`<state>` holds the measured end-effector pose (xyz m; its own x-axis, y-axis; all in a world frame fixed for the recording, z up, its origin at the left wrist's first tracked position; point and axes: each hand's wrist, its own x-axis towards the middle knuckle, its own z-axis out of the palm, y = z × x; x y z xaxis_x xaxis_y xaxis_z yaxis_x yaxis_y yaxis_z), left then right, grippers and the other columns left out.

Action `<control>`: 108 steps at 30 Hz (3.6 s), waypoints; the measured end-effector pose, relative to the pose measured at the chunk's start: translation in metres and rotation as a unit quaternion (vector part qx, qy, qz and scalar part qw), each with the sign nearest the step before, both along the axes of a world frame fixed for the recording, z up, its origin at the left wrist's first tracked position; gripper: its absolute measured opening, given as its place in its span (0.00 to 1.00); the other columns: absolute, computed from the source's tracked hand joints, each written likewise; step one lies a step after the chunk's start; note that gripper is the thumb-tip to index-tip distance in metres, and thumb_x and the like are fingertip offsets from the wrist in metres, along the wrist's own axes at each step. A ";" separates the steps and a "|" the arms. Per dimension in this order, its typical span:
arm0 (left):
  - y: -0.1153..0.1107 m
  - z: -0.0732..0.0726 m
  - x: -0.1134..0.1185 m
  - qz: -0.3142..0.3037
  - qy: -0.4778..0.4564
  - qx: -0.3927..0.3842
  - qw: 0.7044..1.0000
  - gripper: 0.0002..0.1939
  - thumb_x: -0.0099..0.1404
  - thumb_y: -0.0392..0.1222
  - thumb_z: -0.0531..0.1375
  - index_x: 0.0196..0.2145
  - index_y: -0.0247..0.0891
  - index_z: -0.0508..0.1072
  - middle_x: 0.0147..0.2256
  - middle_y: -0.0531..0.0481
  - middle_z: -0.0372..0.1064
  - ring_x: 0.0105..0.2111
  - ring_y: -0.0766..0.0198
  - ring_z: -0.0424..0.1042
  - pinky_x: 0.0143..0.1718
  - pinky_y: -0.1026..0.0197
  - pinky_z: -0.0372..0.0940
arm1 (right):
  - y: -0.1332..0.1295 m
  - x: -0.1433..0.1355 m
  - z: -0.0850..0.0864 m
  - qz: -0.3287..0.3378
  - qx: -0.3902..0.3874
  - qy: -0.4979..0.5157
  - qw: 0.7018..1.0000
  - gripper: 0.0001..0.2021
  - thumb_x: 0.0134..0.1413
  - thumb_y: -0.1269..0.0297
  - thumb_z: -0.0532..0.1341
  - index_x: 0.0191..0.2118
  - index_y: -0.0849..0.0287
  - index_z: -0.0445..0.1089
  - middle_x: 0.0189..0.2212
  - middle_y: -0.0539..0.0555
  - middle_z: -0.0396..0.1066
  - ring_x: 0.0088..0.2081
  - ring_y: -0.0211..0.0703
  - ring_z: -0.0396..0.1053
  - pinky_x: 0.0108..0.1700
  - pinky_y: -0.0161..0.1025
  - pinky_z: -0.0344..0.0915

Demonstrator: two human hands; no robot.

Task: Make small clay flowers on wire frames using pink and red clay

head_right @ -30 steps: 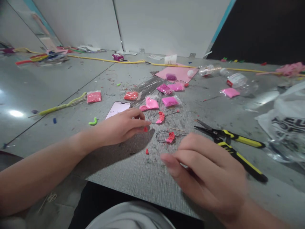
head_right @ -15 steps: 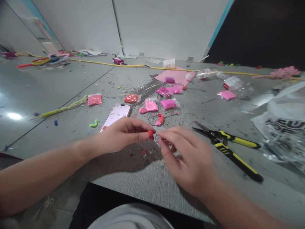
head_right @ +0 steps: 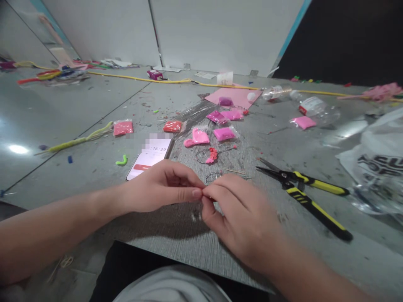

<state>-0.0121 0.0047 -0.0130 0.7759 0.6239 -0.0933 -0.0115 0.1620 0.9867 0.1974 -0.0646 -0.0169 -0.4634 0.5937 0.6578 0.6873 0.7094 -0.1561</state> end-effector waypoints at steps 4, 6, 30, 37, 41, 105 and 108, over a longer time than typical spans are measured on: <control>-0.003 0.003 0.002 -0.006 0.022 0.013 1.000 0.07 0.66 0.40 0.67 0.37 0.33 0.78 0.33 0.48 0.77 0.33 0.66 0.73 0.36 0.63 0.67 | -0.002 0.001 0.001 0.005 -0.061 0.028 0.998 0.04 0.65 0.72 0.58 0.38 0.57 0.66 0.32 0.51 0.72 0.33 0.39 0.71 0.36 0.37 0.70; -0.003 0.006 0.002 0.001 0.028 0.034 0.999 0.07 0.66 0.41 0.66 0.37 0.33 0.76 0.31 0.49 0.74 0.31 0.67 0.72 0.33 0.64 0.65 | -0.004 0.003 0.000 -0.012 -0.117 0.085 0.989 0.05 0.67 0.71 0.56 0.37 0.55 0.65 0.32 0.50 0.72 0.33 0.38 0.72 0.35 0.36 0.70; 0.011 -0.002 -0.004 0.191 0.137 0.427 0.873 0.05 0.68 0.37 0.61 0.37 0.36 0.77 0.35 0.48 0.72 0.35 0.64 0.68 0.39 0.60 0.65 | 0.000 0.008 -0.004 -0.133 -0.116 0.192 0.965 0.02 0.61 0.61 0.70 0.39 0.50 0.78 0.32 0.47 0.82 0.31 0.40 0.79 0.34 0.36 0.76; -0.003 0.002 0.004 0.088 0.047 0.065 0.993 0.09 0.69 0.44 0.62 0.37 0.34 0.74 0.27 0.55 0.65 0.26 0.70 0.62 0.28 0.64 0.56 | -0.006 -0.002 0.006 -0.032 -0.021 0.087 0.995 0.11 0.63 0.77 0.64 0.48 0.57 0.76 0.42 0.53 0.83 0.42 0.39 0.82 0.46 0.33 0.78; -0.012 0.003 0.008 0.007 0.001 -0.054 0.999 0.09 0.66 0.41 0.64 0.31 0.34 0.72 0.25 0.55 0.65 0.25 0.71 0.62 0.27 0.66 0.56 | -0.006 -0.005 0.004 -0.002 -0.018 0.083 0.996 0.13 0.61 0.78 0.66 0.49 0.59 0.76 0.45 0.55 0.83 0.48 0.38 0.80 0.53 0.32 0.76; -0.013 0.009 0.002 -0.022 0.054 -0.075 0.995 0.08 0.67 0.40 0.63 0.32 0.34 0.72 0.25 0.56 0.65 0.24 0.72 0.62 0.28 0.66 0.58 | -0.006 -0.005 0.013 0.060 -0.058 0.071 0.994 0.09 0.61 0.75 0.68 0.43 0.55 0.73 0.36 0.50 0.79 0.37 0.36 0.76 0.39 0.35 0.74; -0.014 0.010 0.001 -0.031 0.024 -0.099 0.994 0.06 0.66 0.38 0.63 0.32 0.35 0.73 0.26 0.56 0.69 0.25 0.73 0.63 0.28 0.68 0.60 | -0.004 -0.003 0.014 0.062 -0.058 0.063 0.994 0.11 0.59 0.75 0.68 0.43 0.52 0.74 0.35 0.50 0.78 0.37 0.40 0.75 0.38 0.39 0.74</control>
<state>-0.0114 -0.0090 -0.0033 0.8033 0.5414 -0.2482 0.0514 0.3523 0.9345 0.1943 -0.0690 -0.0030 -0.4560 0.6128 0.6454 0.5659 0.7593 -0.3212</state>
